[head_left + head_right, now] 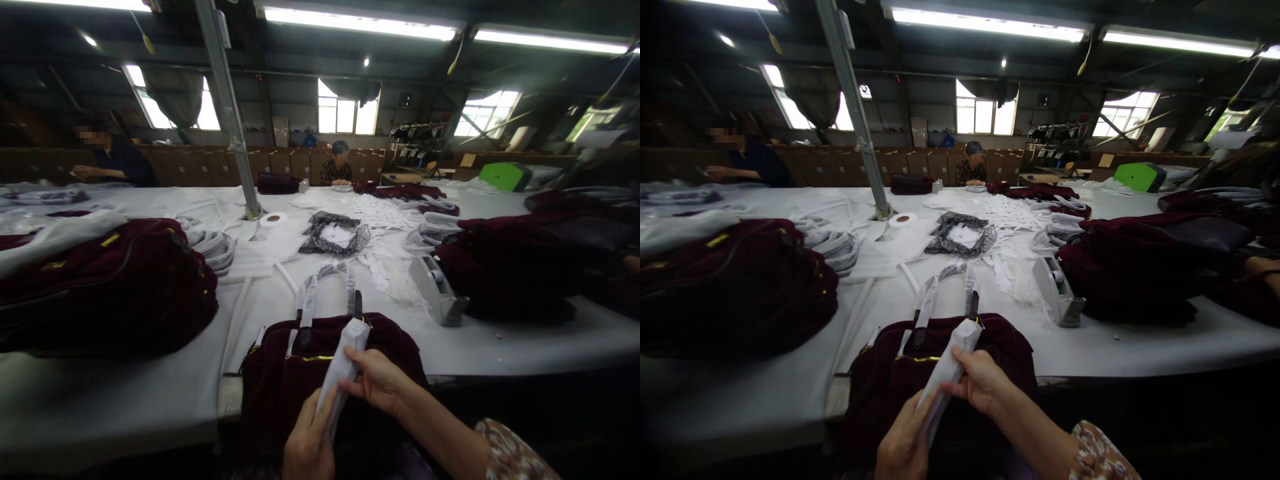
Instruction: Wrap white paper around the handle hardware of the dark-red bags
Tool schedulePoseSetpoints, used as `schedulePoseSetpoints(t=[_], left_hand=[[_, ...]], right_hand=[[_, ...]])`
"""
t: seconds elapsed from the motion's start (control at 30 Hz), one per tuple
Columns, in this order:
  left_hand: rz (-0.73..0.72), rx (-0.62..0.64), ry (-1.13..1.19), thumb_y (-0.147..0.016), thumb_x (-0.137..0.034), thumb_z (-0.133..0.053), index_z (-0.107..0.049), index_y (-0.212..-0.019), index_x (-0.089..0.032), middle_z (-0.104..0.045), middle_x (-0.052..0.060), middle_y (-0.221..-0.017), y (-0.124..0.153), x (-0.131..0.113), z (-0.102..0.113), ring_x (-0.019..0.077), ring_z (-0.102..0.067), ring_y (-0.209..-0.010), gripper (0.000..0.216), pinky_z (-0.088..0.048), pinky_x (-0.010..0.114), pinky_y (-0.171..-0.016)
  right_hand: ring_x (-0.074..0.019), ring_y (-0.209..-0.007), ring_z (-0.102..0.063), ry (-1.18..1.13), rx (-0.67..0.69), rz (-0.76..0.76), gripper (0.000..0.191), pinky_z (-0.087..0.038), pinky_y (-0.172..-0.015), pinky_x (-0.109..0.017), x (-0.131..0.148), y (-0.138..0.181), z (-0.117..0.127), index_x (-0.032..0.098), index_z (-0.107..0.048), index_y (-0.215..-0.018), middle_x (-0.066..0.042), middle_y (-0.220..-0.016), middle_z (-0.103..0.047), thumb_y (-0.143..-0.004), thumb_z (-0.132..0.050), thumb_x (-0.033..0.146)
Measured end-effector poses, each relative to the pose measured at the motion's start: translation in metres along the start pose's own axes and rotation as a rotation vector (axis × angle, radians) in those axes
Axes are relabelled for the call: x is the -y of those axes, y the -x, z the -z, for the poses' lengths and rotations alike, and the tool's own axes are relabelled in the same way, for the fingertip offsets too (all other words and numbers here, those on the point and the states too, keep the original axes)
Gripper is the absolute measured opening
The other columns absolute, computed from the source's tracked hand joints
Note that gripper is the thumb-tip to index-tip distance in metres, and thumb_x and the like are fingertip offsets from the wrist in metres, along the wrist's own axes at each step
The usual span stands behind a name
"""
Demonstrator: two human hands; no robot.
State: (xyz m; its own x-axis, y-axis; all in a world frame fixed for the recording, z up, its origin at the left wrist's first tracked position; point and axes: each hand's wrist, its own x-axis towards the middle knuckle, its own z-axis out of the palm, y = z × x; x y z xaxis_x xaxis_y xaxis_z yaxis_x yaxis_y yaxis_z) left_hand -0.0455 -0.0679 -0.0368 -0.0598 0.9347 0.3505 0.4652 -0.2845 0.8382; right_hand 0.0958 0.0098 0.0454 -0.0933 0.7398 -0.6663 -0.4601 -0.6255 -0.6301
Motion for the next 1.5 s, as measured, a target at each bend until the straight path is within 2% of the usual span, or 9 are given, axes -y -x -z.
schedulePoseSetpoints(t=[0.13,0.23,0.5,0.63,0.73,0.87,1.1,1.23,1.5], left_hand=[[0.141,-0.017,0.111,-0.078,-0.025,-0.055,-0.06,-0.114,-0.025,-0.067,0.004,-0.104,-0.005,-0.001,0.011,0.0172,-0.064,-0.091,0.036,-0.052,0.023,-0.08],[0.015,0.013,0.171,-0.082,-0.028,-0.05,-0.068,-0.099,-0.026,-0.066,0.003,-0.106,-0.005,-0.001,0.014,0.0178,-0.062,-0.096,0.025,-0.05,0.023,-0.083],[-0.258,0.025,-0.032,-0.086,-0.017,-0.04,-0.06,-0.115,-0.028,-0.058,0.006,-0.121,0.009,0.019,0.009,0.0181,-0.054,-0.112,0.037,-0.047,0.027,-0.091],[-0.316,0.187,-0.097,-0.08,-0.012,-0.044,-0.054,-0.121,-0.027,-0.055,0.009,-0.126,0.002,0.016,0.025,0.0221,-0.05,-0.116,0.045,-0.045,0.036,-0.094],[-0.083,0.328,-0.002,-0.076,-0.021,-0.052,-0.047,-0.127,-0.024,-0.052,0.009,-0.129,-0.017,-0.006,0.04,0.0248,-0.047,-0.12,0.052,-0.038,0.041,-0.1],[0.427,0.247,0.211,-0.085,-0.044,-0.041,-0.039,-0.13,-0.015,-0.059,0.013,-0.119,-0.05,-0.035,0.037,0.0225,-0.056,-0.109,0.054,-0.043,0.035,-0.093],[0.522,0.448,0.269,-0.079,-0.059,-0.042,-0.052,-0.078,-0.016,-0.059,0.003,-0.06,-0.055,-0.03,-0.001,0.0161,-0.058,-0.053,0.045,-0.043,0.024,-0.047],[0.722,0.501,0.437,-0.072,-0.066,-0.045,-0.049,-0.084,-0.016,-0.054,0.0,-0.055,-0.045,-0.026,-0.001,0.0116,-0.049,-0.041,0.052,-0.037,0.021,-0.036],[0.671,0.455,0.658,-0.069,-0.061,-0.055,-0.053,-0.093,-0.013,-0.055,-0.001,-0.059,-0.035,-0.032,0.001,0.0069,-0.044,-0.041,0.053,-0.035,0.018,-0.038]], right_hand=[[-0.0128,-0.055,-0.062,-0.035,0.029,-0.024,0.015,-0.055,-0.046,-0.023,0.0,0.0,0.001,0.01,-0.053,-0.085,-0.005,-0.068,-0.061,-0.081,-0.061,0.023],[-0.0118,-0.052,-0.06,-0.029,0.027,-0.047,0.014,-0.054,-0.043,-0.021,0.004,0.003,0.0,0.01,-0.052,-0.084,-0.004,-0.065,-0.06,-0.083,-0.059,0.023],[-0.0144,-0.062,-0.062,-0.07,0.002,-0.028,0.008,-0.058,-0.052,-0.027,0.004,0.003,-0.001,0.01,-0.053,-0.086,-0.005,-0.073,-0.06,-0.082,-0.058,0.013],[-0.0133,-0.063,-0.061,-0.028,0.005,0.041,0.004,-0.058,-0.053,-0.026,0.003,-0.001,0.001,0.009,-0.054,-0.084,-0.005,-0.075,-0.06,-0.081,-0.057,0.009],[-0.0129,-0.062,-0.06,0.008,0.021,0.088,0.004,-0.058,-0.053,-0.025,0.001,-0.003,0.004,0.008,-0.055,-0.081,-0.006,-0.074,-0.06,-0.08,-0.058,0.009],[-0.0117,-0.059,-0.06,-0.004,0.068,0.112,0.007,-0.057,-0.053,-0.025,-0.001,-0.003,0.006,0.007,-0.057,-0.079,-0.005,-0.07,-0.06,-0.078,-0.062,0.011],[-0.0118,-0.058,-0.061,-0.02,0.153,0.124,0.009,-0.056,-0.052,-0.021,0.002,0.001,0.007,0.007,-0.058,-0.076,-0.006,-0.067,-0.062,-0.08,-0.061,0.015],[-0.0106,-0.054,-0.06,-0.016,0.11,0.063,0.011,-0.054,-0.044,-0.017,0.003,0.0,0.01,0.006,-0.06,-0.077,-0.004,-0.063,-0.06,-0.077,-0.064,0.016],[-0.0083,-0.049,-0.057,0.004,0.121,-0.009,0.023,-0.049,-0.039,-0.013,-0.002,-0.005,0.017,0.009,-0.059,-0.077,-0.002,-0.06,-0.059,-0.073,-0.07,0.028]])
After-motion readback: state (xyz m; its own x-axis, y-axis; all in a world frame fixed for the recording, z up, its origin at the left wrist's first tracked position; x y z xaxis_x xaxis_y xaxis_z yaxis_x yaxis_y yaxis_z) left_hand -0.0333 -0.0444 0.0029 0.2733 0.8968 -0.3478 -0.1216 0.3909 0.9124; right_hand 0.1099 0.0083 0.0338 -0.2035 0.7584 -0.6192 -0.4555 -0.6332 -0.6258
